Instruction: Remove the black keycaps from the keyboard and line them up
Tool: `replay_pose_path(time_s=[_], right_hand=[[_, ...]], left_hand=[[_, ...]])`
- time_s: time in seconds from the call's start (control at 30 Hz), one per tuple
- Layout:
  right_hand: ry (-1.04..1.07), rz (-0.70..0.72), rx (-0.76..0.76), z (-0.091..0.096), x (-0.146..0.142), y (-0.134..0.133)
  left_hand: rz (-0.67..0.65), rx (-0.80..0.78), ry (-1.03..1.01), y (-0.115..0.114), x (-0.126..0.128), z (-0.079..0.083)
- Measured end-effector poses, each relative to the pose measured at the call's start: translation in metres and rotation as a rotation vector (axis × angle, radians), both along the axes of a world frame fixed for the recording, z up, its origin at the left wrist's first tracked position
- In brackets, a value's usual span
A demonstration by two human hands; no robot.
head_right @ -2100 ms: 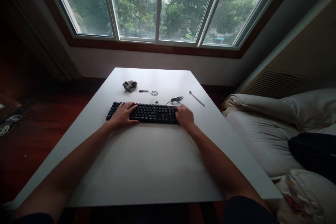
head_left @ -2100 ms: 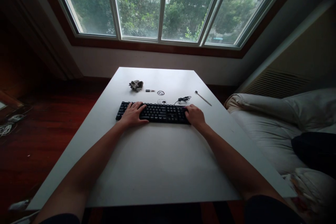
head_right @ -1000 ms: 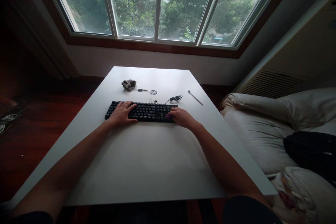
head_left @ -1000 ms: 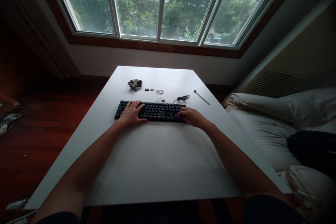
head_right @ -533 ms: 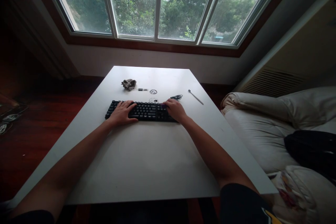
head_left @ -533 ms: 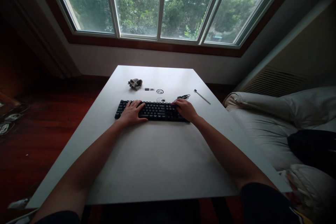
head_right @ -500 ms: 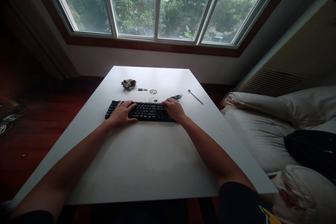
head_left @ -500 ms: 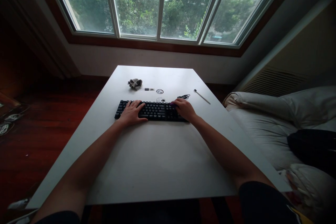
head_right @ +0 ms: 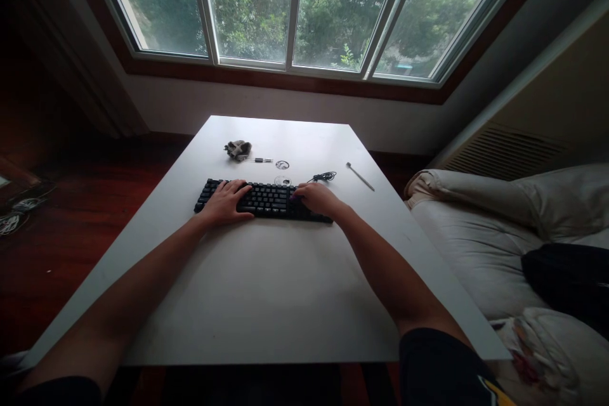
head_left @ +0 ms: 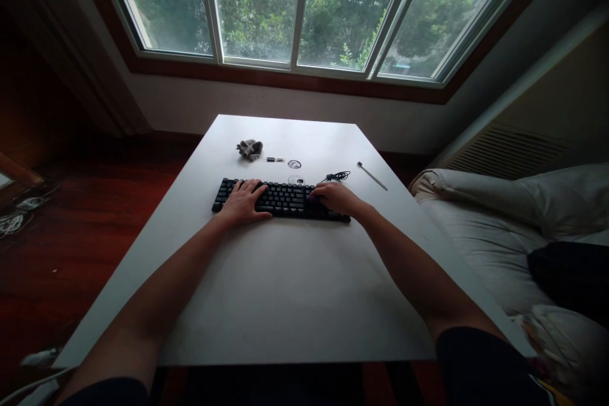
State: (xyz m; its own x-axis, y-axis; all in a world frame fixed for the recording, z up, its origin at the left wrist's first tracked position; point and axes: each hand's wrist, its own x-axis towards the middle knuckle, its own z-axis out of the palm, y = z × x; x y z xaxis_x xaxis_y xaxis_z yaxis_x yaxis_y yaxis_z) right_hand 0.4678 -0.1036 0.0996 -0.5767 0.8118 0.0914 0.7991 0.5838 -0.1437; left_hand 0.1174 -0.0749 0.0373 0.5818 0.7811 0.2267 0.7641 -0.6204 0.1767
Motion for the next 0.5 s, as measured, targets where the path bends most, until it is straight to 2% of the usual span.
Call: replay_pose_path(time_s=[0.17,0.3,0.5], right_hand=[[0.062,-0.123,0.179,-0.012,-0.028,-0.002],[-0.019,-0.150,0.139,-0.018,-0.040,-0.002],[0.021,-0.086,0.020,-0.005,-0.031,0.018]], left_hand=[[-0.008,0.013,-0.008,0.000,0.000,-0.001],[-0.002,0.010,-0.008,0.000,0.000,0.000],[-0.018,0.011,-0.002,0.001,-0.001,0.001]])
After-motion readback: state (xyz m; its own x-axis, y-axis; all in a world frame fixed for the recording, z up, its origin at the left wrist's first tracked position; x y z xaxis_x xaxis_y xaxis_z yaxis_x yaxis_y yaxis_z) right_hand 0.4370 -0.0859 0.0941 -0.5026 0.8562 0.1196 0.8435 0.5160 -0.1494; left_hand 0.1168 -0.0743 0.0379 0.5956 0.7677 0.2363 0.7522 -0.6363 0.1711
